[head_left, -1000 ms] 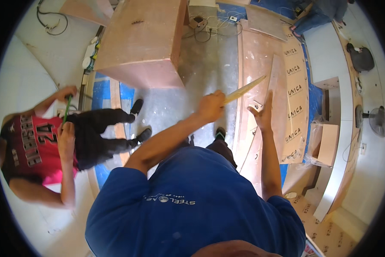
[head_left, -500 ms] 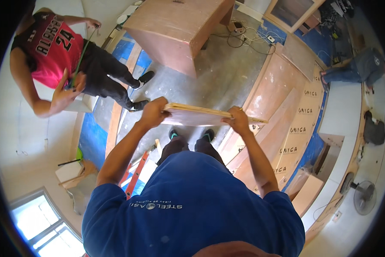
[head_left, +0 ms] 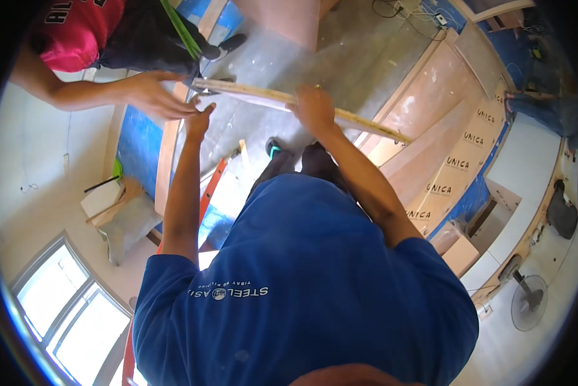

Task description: The person picks up and moves several large wooden panels from a stack, handing them to another person and shifting them around a room under construction.

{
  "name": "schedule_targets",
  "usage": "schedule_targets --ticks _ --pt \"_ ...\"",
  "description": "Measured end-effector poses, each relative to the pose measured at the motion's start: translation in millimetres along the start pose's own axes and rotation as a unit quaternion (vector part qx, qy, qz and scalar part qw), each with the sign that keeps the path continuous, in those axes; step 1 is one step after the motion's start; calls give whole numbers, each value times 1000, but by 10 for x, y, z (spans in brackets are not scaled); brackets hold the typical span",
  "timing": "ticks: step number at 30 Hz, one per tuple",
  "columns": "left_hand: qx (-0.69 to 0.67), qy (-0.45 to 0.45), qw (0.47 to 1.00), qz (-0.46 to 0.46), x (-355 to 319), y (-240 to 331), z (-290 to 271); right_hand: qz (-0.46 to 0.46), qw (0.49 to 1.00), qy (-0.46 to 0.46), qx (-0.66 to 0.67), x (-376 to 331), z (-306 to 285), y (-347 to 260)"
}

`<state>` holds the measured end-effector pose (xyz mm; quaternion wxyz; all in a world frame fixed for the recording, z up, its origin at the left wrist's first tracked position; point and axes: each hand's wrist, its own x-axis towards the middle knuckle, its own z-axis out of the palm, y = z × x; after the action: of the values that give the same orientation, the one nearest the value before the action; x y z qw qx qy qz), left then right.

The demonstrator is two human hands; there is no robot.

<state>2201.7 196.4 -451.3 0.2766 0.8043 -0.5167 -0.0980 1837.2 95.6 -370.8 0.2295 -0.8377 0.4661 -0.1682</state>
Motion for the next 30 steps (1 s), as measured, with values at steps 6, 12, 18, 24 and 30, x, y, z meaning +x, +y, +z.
schedule_targets --ticks 6,12,18,24,30 --pt "-77 -421 900 -87 -1118 -427 -142 29 997 -28 -72 481 277 230" --pt "-16 -533 783 -321 -2450 -1284 -459 30 997 -11 -74 748 163 525" --pt "-47 -480 820 -310 -2178 -1147 -535 -3 994 11 -111 858 51 628" --pt "-123 -437 831 -321 -1397 -652 -348 -27 990 77 -116 653 -423 352" --pt "-144 -449 862 -185 -633 21 61 11 996 46 -74 254 -655 291"
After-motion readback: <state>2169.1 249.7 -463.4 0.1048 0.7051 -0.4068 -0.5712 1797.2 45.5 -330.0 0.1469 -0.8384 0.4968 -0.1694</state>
